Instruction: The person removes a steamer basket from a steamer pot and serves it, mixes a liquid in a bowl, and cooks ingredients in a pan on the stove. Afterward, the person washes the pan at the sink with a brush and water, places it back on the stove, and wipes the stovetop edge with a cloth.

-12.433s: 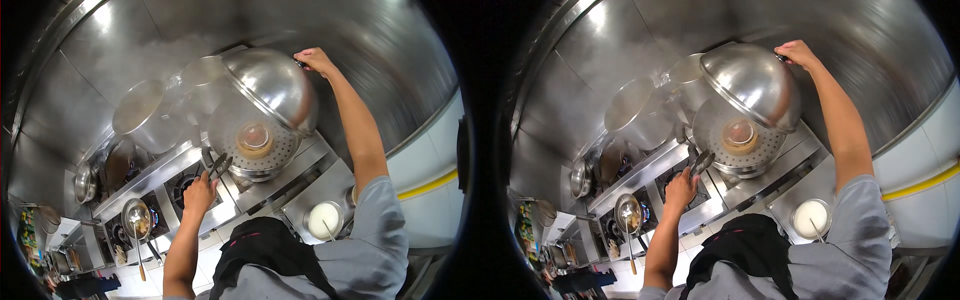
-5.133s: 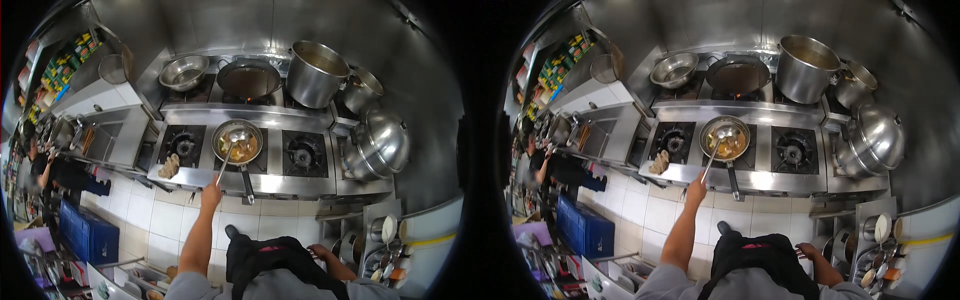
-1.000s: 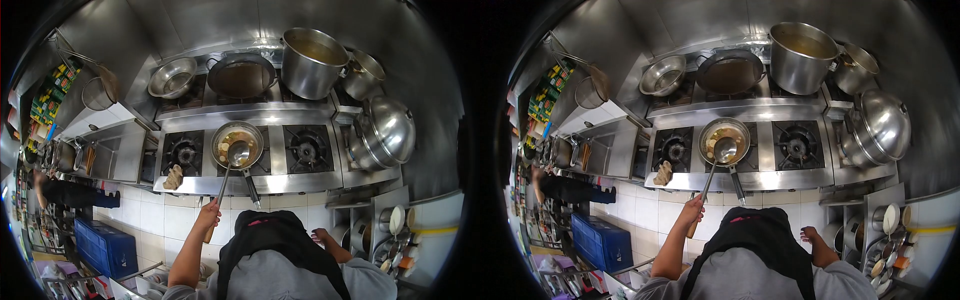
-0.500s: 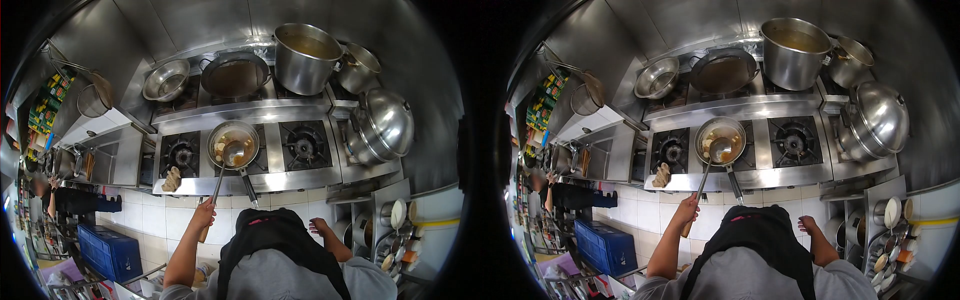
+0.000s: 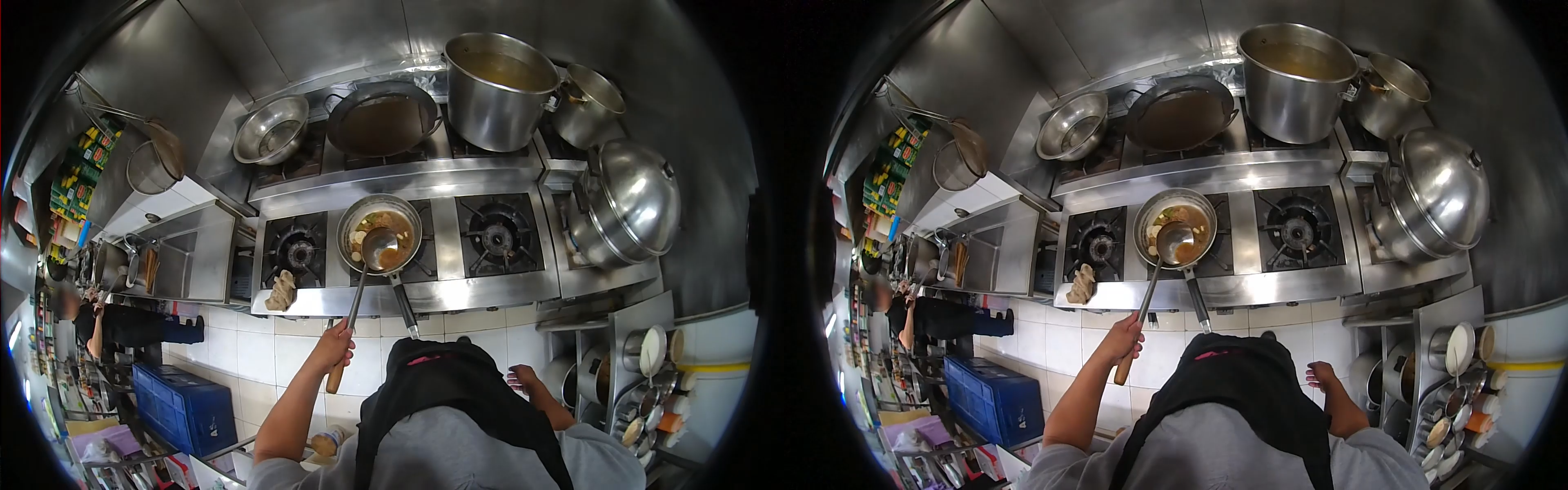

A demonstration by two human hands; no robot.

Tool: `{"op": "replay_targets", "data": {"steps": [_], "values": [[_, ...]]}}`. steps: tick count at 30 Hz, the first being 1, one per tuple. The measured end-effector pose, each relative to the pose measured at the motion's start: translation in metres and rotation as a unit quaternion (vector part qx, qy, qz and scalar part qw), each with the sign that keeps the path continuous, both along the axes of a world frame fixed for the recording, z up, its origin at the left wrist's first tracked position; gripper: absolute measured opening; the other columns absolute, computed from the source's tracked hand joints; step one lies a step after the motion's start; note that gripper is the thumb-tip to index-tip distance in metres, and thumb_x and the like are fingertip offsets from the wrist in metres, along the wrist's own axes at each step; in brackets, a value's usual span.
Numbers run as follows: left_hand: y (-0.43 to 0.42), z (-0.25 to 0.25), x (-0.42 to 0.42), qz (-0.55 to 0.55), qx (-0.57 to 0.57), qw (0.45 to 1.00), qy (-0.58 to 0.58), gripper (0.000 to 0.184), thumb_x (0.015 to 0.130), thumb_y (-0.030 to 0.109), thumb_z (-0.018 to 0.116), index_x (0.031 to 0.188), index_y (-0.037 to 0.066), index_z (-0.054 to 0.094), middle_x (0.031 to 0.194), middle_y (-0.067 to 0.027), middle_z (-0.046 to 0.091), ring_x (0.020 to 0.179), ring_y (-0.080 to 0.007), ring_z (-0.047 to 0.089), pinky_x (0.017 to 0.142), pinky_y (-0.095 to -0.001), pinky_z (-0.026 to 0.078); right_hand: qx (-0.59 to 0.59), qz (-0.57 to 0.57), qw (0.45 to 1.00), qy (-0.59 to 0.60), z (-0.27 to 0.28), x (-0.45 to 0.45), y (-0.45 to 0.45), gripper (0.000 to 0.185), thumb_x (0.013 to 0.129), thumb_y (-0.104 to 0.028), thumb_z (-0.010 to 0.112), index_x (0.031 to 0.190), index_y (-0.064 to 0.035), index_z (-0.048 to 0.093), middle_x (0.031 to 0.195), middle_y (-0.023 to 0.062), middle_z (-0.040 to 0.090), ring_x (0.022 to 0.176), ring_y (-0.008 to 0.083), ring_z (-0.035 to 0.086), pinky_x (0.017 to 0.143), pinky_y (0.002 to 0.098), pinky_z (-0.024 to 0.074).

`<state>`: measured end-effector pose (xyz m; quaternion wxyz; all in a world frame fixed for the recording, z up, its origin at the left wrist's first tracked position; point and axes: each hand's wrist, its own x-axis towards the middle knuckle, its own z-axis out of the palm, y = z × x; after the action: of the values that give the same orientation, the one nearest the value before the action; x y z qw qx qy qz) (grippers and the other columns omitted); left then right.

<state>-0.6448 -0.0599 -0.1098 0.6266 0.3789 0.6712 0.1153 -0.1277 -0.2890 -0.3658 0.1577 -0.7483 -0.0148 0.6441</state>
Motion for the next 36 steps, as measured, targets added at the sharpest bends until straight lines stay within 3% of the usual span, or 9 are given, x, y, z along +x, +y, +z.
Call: {"op": "replay_targets", "data": {"steps": [8,12,14,19,21,26,27,28,36], "values": [[0.005,-0.004,0.023,0.159,-0.106,0.956,-0.221,0.042,0.105,0.024,0.049,0.146,0.017,0.039,0.083,-0.0040,0.050,0.057,-0.0111,0.047,0.047,-0.0245,0.047,-0.004,0.013,1.000,0.014,-0.008,0.010,0.004,0.024,0.096,-0.029,0.058,0.114,-0.0131,0.061,0.096,0.0051,0.064,0.082,0.0217,0.063,0.072,0.0427,0.0521],[-0.006,0.003,0.036,0.216,-0.098,0.933,-0.271,0.046,0.106,0.026,0.049,0.150,0.019,0.035,0.085,-0.0056,0.051,0.054,-0.0089,0.046,0.043,-0.0232,0.045,-0.034,0.047,0.998,0.023,-0.034,0.029,0.000,0.031,0.096,-0.030,0.057,0.123,-0.0143,0.060,0.104,0.0085,0.067,0.088,0.0247,0.065,0.078,0.0439,0.0540],[-0.013,0.009,0.042,0.260,-0.089,0.929,-0.247,0.035,0.107,0.024,0.046,0.142,0.020,0.046,0.082,-0.0028,0.052,0.050,-0.0049,0.043,0.039,-0.0198,0.043,-0.020,0.088,0.994,0.062,-0.053,0.048,0.000,0.039,0.096,-0.032,0.057,0.129,-0.0130,0.056,0.107,0.0104,0.066,0.087,0.0255,0.065,0.076,0.0422,0.0544],[-0.034,0.030,0.021,0.344,-0.110,0.851,-0.381,0.037,0.108,0.023,0.042,0.145,0.019,0.044,0.082,-0.0015,0.050,0.051,-0.0033,0.040,0.041,-0.0186,0.042,-0.028,0.126,0.991,0.039,-0.094,0.075,0.029,0.039,0.097,-0.029,0.055,0.131,-0.0088,0.053,0.114,0.0146,0.061,0.094,0.0279,0.063,0.074,0.0369,0.0557],[-0.038,0.036,0.000,0.330,-0.117,0.801,-0.486,0.025,0.108,0.029,0.044,0.131,0.019,0.047,0.084,-0.0037,0.050,0.053,-0.0042,0.037,0.041,-0.0194,0.037,-0.005,0.134,0.991,0.025,-0.094,0.081,0.046,0.039,0.097,-0.029,0.055,0.130,-0.0086,0.053,0.114,0.0150,0.060,0.096,0.0282,0.063,0.075,0.0375,0.0559],[-0.054,0.080,-0.104,0.352,-0.080,0.775,-0.520,0.021,0.109,0.027,0.043,0.128,0.019,0.048,0.086,-0.0021,0.048,0.056,-0.0033,0.036,0.043,-0.0168,0.035,0.127,0.138,0.982,0.026,-0.123,0.094,0.076,0.039,0.098,-0.030,0.055,0.129,-0.0078,0.053,0.115,0.0159,0.059,0.100,0.0290,0.062,0.076,0.0391,0.0563],[-0.057,0.091,-0.131,0.358,-0.055,0.781,-0.509,0.021,0.109,0.027,0.043,0.127,0.019,0.048,0.086,-0.0021,0.048,0.056,-0.0030,0.036,0.044,-0.0164,0.034,0.081,0.135,0.987,0.005,-0.083,0.063,0.087,0.037,0.099,-0.029,0.054,0.129,-0.0069,0.052,0.115,0.0169,0.058,0.102,0.0312,0.062,0.079,0.0482,0.0563],[-0.058,0.098,-0.160,0.366,-0.029,0.786,-0.497,0.020,0.109,0.027,0.043,0.126,0.018,0.048,0.086,-0.0021,0.048,0.056,-0.0028,0.036,0.044,-0.0161,0.034,0.086,0.067,0.992,0.058,-0.117,0.072,0.081,0.030,0.100,-0.029,0.053,0.119,-0.0074,0.059,0.106,0.0141,0.061,0.094,0.0312,0.065,0.076,0.0510,0.0551],[-0.020,0.080,-0.415,0.469,0.079,0.806,-0.354,0.014,0.107,0.022,0.043,0.117,0.016,0.049,0.085,-0.0039,0.050,0.054,-0.0039,0.038,0.042,-0.0179,0.038,0.043,0.272,0.961,-0.026,0.015,-0.145,0.168,0.026,0.100,-0.029,0.054,0.111,-0.0071,0.061,0.097,0.0126,0.062,0.086,0.0278,0.064,0.071,0.0474,0.0539]]}}
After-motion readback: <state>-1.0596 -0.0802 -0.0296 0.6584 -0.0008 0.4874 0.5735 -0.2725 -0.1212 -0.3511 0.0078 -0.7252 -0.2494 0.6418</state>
